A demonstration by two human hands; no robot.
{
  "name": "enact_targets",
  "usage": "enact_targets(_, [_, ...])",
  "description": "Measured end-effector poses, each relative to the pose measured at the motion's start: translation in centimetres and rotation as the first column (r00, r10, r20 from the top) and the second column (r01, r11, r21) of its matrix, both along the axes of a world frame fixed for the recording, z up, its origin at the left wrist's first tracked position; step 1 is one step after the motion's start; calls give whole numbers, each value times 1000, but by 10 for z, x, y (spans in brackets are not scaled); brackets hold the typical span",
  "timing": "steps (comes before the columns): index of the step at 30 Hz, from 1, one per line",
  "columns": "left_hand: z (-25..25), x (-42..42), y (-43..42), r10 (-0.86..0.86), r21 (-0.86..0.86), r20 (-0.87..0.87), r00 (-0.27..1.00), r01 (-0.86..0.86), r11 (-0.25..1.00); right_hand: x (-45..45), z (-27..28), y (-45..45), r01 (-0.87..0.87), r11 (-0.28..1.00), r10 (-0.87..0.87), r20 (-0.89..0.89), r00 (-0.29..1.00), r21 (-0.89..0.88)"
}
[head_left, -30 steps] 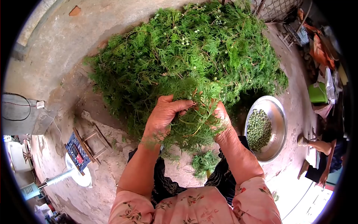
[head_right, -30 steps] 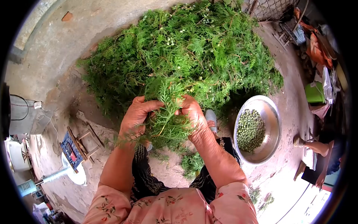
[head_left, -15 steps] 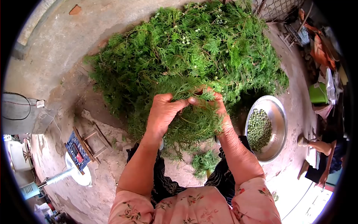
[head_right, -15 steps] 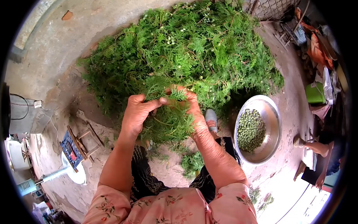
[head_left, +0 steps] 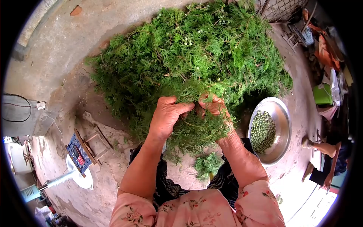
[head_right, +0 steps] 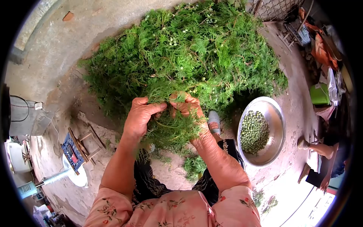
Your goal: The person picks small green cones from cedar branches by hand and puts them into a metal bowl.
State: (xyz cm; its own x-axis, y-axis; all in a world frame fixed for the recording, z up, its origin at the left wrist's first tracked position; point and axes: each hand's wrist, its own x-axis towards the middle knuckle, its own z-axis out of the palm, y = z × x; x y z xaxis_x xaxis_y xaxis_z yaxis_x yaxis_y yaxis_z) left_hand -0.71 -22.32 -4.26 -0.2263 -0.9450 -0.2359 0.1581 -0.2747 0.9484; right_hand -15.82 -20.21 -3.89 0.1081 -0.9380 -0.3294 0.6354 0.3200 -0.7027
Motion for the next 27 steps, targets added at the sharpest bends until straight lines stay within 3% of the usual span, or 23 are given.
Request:
enact_targets(1, [3,-1,0,10,30,-50,999,-8,1000,1,2,1,54,999,-52,142,988,-7])
enact_targets(4, [9,-3,-1,56,100,-162,985,-40,994,-4,3,-4,27,998,-20,102,995,-64])
enact_targets(5, [9,-3,-1,92,141,-222,971,-62,988,-4,10,-6,54,998,-54,10,999,16])
enact_targets(9, [3,1,-3,86,144,-167,982,-61,988,-15,11,-9,-108,994,108,-52,993,-2])
enact_targets(14, [6,-2,-2,105,73,-117,988,-97,993,-9,10,-10,-77,997,75,-225,972,0])
enact_targets(17, [10,0,-2,96,85,-27,995,-94,992,-7,26,-12,-5,994,35,-276,961,108])
enact_targets(20, [1,-3,-2,127,-55,72,989,-123,991,-7,15,-13,-39,999,31,-429,903,-9])
enact_targets(23, [-18,0,-2,55,-139,171,984,-31,990,3,11,-4,-141,950,-34,-542,840,-279])
enact_targets(26, [-20,0,-4,128,-134,119,985,-112,985,14,11,2,-263,815,-187,-665,723,-516])
enact_targets(27, [-10,-1,-2,119,-131,72,990,-109,985,15,13,5,-217,843,-166,-623,764,-491])
